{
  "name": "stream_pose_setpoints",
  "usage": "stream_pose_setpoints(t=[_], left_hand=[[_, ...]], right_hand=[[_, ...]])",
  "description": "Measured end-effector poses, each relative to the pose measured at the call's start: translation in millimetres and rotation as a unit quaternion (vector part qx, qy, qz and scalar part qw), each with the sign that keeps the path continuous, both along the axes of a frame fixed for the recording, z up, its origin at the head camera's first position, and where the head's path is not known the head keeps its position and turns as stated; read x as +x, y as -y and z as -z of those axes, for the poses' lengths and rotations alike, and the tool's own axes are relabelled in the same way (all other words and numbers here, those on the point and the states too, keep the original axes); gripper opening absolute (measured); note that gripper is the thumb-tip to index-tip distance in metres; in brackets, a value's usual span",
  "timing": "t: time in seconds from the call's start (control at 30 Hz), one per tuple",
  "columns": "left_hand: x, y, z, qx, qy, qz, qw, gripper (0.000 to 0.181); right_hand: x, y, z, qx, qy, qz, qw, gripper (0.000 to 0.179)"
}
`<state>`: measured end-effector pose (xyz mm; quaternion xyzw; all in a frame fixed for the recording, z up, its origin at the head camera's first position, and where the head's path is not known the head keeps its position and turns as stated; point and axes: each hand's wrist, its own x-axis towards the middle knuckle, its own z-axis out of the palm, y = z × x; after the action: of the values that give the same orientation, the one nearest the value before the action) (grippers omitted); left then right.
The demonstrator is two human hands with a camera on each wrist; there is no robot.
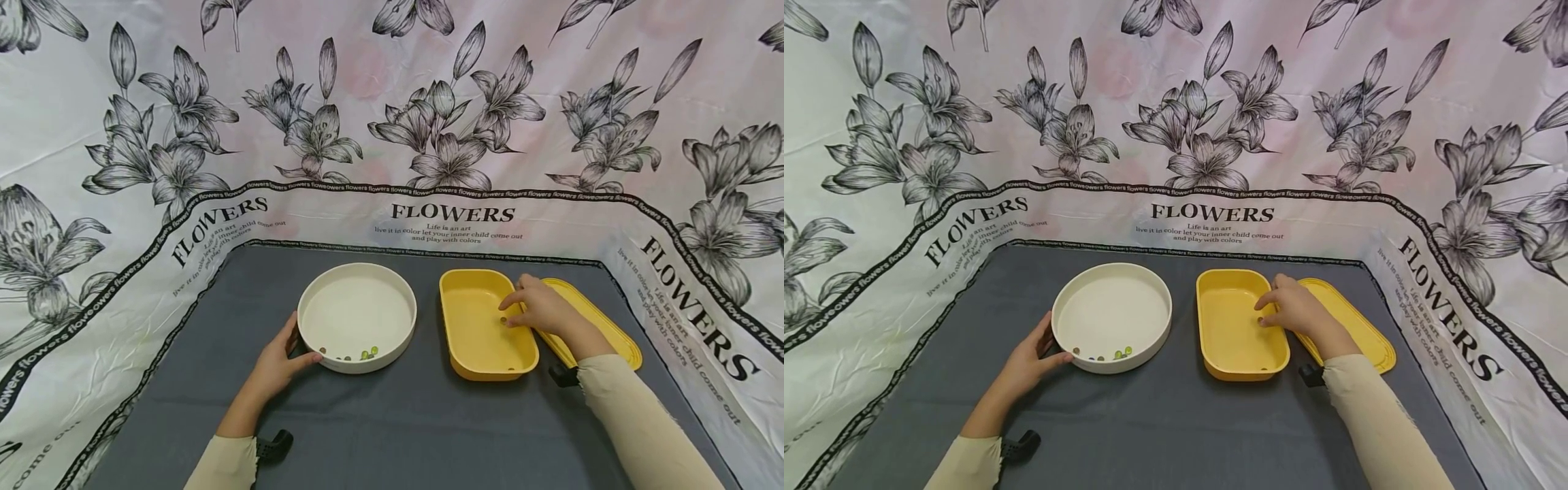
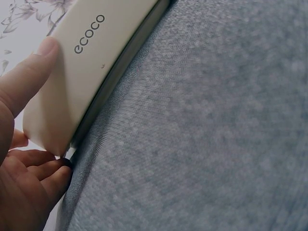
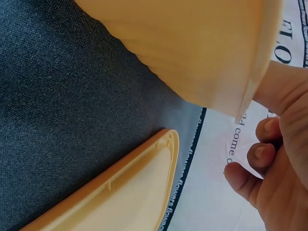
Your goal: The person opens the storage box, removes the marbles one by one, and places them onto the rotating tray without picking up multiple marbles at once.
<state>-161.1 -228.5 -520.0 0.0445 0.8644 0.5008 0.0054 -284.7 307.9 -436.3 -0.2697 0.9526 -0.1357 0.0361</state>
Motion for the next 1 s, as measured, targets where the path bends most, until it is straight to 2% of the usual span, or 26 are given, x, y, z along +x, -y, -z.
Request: stream_pose_setpoints(t=[0.13,0.3,0.63,1.0], left_hand=[[-0.6,0.4,1.8,0.004,-0.009,0.002,0.9999,0.117],[-0.6,1.4,5.4,0.012,-0.016,0.005,0.9998,0.114],[-0.8,0.6,4.2,0.010,-0.007,0.009,0.9999,0.115],[-0.7,1.9,2.4,0.005,-0.004,0.006,1.0000,0.117]], right_hand=[[-5.4,4,0.3,0.031,-0.037,-0.020,0.9986,0.030],[-12.3,9,6.4,0.062,-0.051,-0.018,0.9966,0.029],[-9.8,14,16.4,0.065,-0.037,0.047,0.9961,0.024],[-7.9,23,18.0,0.075,-0.005,0.081,0.9939,0.018]])
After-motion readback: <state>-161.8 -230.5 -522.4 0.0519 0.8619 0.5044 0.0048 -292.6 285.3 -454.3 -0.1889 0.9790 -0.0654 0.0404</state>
